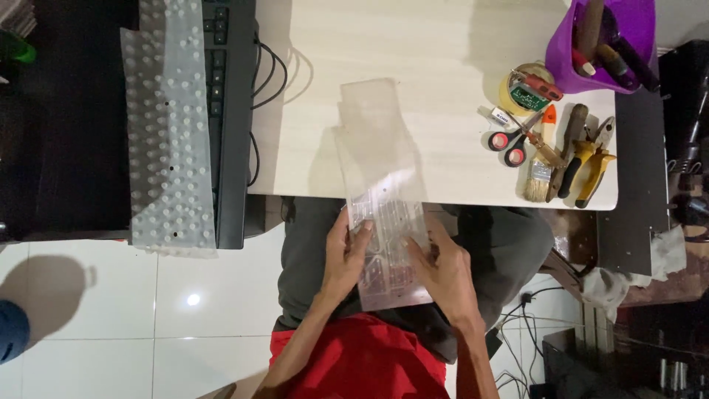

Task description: Unfolding, smoothing, and inspecting a clear plastic keyboard membrane using a small cleaning block.

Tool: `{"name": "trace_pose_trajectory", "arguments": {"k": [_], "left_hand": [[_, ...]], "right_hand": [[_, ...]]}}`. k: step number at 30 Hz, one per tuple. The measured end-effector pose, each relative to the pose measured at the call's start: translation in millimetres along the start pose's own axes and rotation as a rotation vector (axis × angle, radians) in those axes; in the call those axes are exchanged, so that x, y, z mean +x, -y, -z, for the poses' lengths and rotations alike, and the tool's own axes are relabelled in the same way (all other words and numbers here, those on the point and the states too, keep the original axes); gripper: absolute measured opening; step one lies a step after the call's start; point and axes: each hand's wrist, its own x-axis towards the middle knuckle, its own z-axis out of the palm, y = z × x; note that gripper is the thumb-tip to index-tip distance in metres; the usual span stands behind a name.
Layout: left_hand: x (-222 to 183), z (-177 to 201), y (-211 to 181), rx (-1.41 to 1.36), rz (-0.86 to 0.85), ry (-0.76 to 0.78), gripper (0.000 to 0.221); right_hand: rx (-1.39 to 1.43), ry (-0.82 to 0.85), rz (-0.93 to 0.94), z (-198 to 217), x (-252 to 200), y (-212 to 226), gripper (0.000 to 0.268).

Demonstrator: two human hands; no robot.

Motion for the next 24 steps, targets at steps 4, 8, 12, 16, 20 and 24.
{"name": "trace_pose_trajectory", "arguments": {"k": [4, 8, 12, 16, 20, 24], "left_hand": [[12.4, -5.9, -3.4, -0.009, -0.143, -0.001, 0.06], [37.2, -12.4, -10.8, -0.031, -0.117, 0.026, 0.071], [60.8, -17.2, -23.0, -0.056, -0.22, 0.017, 0.068], [61.0, -3.4, -26.5, -0.067, -0.192, -0.004, 0.071], [58.7, 17.2, -18.3, 0.089, -0.083, -0.079, 0.082], [58.9, 23.4, -24.7, 0.224, 0.019, -0.1, 0.088]], "right_hand": [[0.064, 0.051, 0.044, 10.7, -9.0, -21.1, 0.063], [0.188, -0.093, 0.044, 10.1, -3.4, -46.7, 0.05], [0.343, -0.139, -0.003, 10.7, 8.9, -44.4, 0.048], [0.368, -0.06, 0.016, 10.0, 15.4, -40.3, 0.06], [0.377, -0.026, -0.039, -2.2, 20.7, -30.9, 0.045], [0.407, -0.144, -0.069, -11.3, 33.1, -32.0, 0.042]]}}
